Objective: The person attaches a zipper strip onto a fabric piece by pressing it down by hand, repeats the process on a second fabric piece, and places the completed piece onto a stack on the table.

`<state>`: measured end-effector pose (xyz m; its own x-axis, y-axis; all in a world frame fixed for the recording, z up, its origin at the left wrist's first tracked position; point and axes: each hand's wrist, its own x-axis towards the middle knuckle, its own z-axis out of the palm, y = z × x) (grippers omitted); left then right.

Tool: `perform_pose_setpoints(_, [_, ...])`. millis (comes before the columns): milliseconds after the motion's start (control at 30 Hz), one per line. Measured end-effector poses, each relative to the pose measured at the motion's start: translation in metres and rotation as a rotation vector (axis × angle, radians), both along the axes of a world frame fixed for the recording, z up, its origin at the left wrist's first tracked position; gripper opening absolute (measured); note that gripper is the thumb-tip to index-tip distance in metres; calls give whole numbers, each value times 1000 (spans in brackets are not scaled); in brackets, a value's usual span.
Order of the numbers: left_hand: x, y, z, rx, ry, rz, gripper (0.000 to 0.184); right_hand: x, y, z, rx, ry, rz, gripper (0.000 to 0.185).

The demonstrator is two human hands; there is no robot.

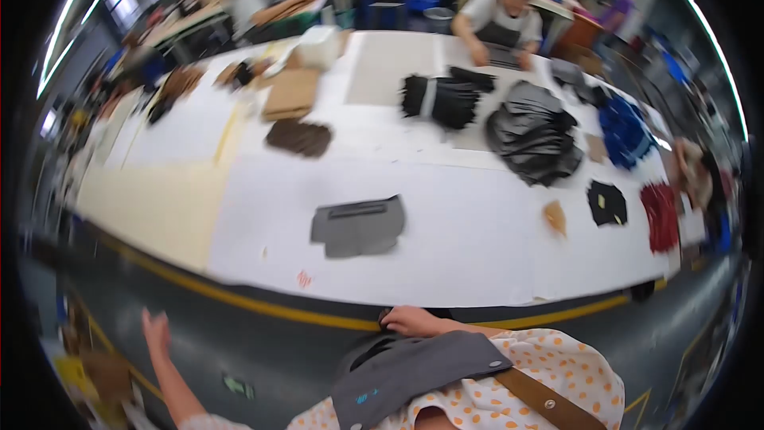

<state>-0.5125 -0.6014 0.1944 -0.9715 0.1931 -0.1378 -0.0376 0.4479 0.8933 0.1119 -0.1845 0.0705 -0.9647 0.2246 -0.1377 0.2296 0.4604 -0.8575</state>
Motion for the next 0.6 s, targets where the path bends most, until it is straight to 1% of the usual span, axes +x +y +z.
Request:
perform_pose_setpoints(33, [12,12,-57,60,-119,-113,69,-1,0,-1,6,-31,-28,24])
perform_pose_setpoints(67, [86,61,-43,-285,-295,-20,55,-7,-3,-4,2,-52,18,25])
perform_pose_setpoints(100, [126,84,-64,-372,-386,-80,53,-8,-5,-3,-5,-94,13,26])
perform_pose_setpoints(133, [158,95,-97,-354,-448,-183,60,-9,-5,-6,-5,-97,1,27])
perform_pose_setpoints(167, [186,107,-133,-379,-509,-269,62,-9,-6,-10,-11,-101,-21,28])
perform_pose_setpoints(200, [213,124,-159,-482,-526,-401,65,-8,-11,-15,-21,-112,-53,29])
perform_pose_setpoints(233, [227,134,-200,-500,-629,-517,66,-7,-12,-9,-4,-125,-75,29])
perform_pose_setpoints(300, [282,160,-229,-528,-595,-743,64,-6,-14,-7,23,-110,-111,27])
perform_pose_setpoints(333, [305,169,-249,-518,-501,-813,64,-6,-16,-6,29,-107,-129,27])
perform_pose_setpoints(400, [339,184,-285,-495,-459,-959,59,-6,-19,6,20,-150,-172,26])
perform_pose_setpoints(500, [383,201,-271,-473,-483,-1129,47,2,-24,12,20,-119,-248,24])
perform_pose_setpoints(567, [386,204,-290,-463,-511,-1204,41,8,-22,3,33,-92,-281,25])
perform_pose_setpoints(600, [384,202,-274,-497,-503,-1175,39,13,-21,4,71,-69,-351,25])
